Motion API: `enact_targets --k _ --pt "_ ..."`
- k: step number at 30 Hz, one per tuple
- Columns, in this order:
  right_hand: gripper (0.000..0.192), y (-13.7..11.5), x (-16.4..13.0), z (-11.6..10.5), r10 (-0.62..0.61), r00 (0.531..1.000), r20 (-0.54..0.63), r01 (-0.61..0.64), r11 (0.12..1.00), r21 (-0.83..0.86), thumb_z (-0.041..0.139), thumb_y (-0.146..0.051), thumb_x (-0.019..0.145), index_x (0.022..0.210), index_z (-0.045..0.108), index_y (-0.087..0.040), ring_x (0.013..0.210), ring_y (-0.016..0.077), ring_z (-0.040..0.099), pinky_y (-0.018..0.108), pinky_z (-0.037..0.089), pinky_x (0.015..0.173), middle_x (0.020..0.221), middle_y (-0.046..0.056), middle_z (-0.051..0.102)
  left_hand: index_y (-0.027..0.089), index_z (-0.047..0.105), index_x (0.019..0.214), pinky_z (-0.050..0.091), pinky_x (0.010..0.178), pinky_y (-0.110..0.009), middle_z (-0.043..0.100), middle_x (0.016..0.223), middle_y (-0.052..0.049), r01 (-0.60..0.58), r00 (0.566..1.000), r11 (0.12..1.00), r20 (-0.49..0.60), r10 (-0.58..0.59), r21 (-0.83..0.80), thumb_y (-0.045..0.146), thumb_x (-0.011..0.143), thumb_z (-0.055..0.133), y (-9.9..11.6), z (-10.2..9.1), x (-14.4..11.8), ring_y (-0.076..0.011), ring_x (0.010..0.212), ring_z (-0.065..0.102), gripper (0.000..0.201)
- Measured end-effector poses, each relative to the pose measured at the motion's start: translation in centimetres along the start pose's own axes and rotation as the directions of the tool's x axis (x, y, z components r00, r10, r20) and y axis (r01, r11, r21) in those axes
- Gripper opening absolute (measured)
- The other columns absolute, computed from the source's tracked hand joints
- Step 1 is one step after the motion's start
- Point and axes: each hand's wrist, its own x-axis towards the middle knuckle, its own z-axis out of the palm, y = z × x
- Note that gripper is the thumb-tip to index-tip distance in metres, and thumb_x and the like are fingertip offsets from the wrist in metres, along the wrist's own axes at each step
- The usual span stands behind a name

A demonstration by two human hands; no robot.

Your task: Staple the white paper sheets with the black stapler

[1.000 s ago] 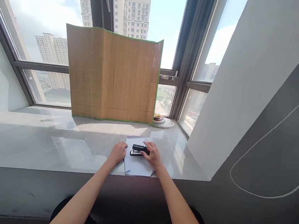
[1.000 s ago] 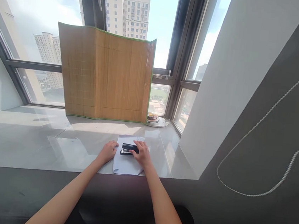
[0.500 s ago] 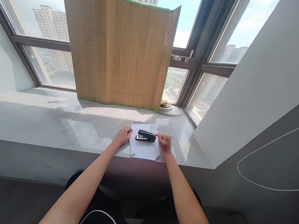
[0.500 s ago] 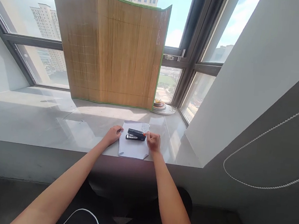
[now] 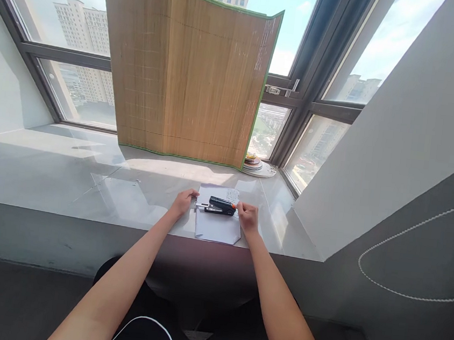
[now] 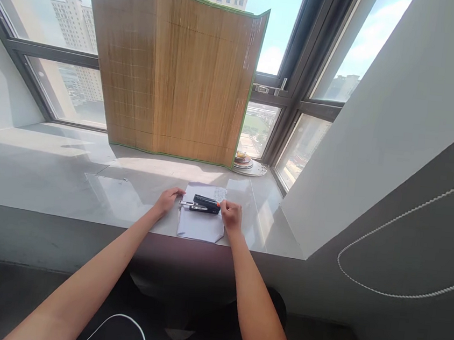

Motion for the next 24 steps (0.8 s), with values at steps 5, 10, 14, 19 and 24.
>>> enact_targets --k 5,10,14,19,24 --pt "0.058 0.0 -0.2 -0.3 -0.055 0.998 -0.024 0.054 0.998 -0.026 0.04 -0.048 0.099 0.051 0.055 -0.019 0.053 0.0103 0.028 0.026 0.024 0.056 0.052 -0.004 0.029 0.022 0.077 0.088 0.04 0.118 -0.05 0.076 0.104 -0.007 0.021 0.999 0.999 -0.043 -0.023 -0.049 0.013 0.079 0.055 0.7 -0.1 -0.2 -0.0276 0.112 0.065 0.026" --pt "0.041 -1.5 0.9 -0.5 -0.194 0.977 0.093 0.189 0.98 0.056 0.059 -0.055 0.095 0.093 0.077 -0.019 0.074 0.0172 0.054 0.028 0.043 0.071 0.079 0.003 0.065 0.022 0.076 0.102 0.041 0.118 -0.048 0.073 0.12 -0.008 -0.049 0.997 0.975 -0.07 0.035 -0.216 0.017 0.085 0.055 1.7 -0.3 -0.8 -0.0269 0.127 0.06 0.027" --pt "0.038 -2.5 2.3 0.4 -0.256 0.878 0.405 0.279 0.96 0.004 0.079 -0.046 0.082 0.113 0.076 -0.023 0.095 0.0221 0.061 0.033 0.047 0.086 0.102 0.006 0.071 0.019 0.072 0.107 0.047 0.114 -0.049 0.07 0.126 -0.012 -0.034 0.997 0.893 -0.074 0.001 -0.448 0.024 0.092 0.055 2.6 -0.7 -1.3 -0.0273 0.129 0.06 0.023" --pt "0.013 -4.6 2.9 1.2 -0.28 0.863 0.42 0.343 0.936 -0.083 0.08 -0.027 0.078 0.09 0.078 -0.021 0.086 0.0214 0.062 0.033 0.045 0.084 0.085 0.003 0.072 0.014 0.069 0.111 0.045 0.118 -0.046 0.067 0.135 -0.018 0.065 0.984 0.661 -0.063 -0.168 -0.747 0.04 0.102 0.045 2.6 -2.1 -0.9 -0.0259 0.129 0.064 0.036" --pt "0.013 -10.1 1.3 2.8 -0.439 0.868 0.231 0.473 0.873 -0.12 0.069 -0.022 0.087 0.099 0.076 -0.021 0.088 0.0213 0.058 0.031 0.044 0.078 0.091 0.005 0.069 0.01 0.065 0.12 0.051 0.113 -0.043 0.062 0.142 -0.023 0.128 0.968 0.403 0.025 -0.251 -0.906 0.047 0.106 0.03 2.2 -3.3 -0.7 -0.0261 0.133 0.062 0.054"
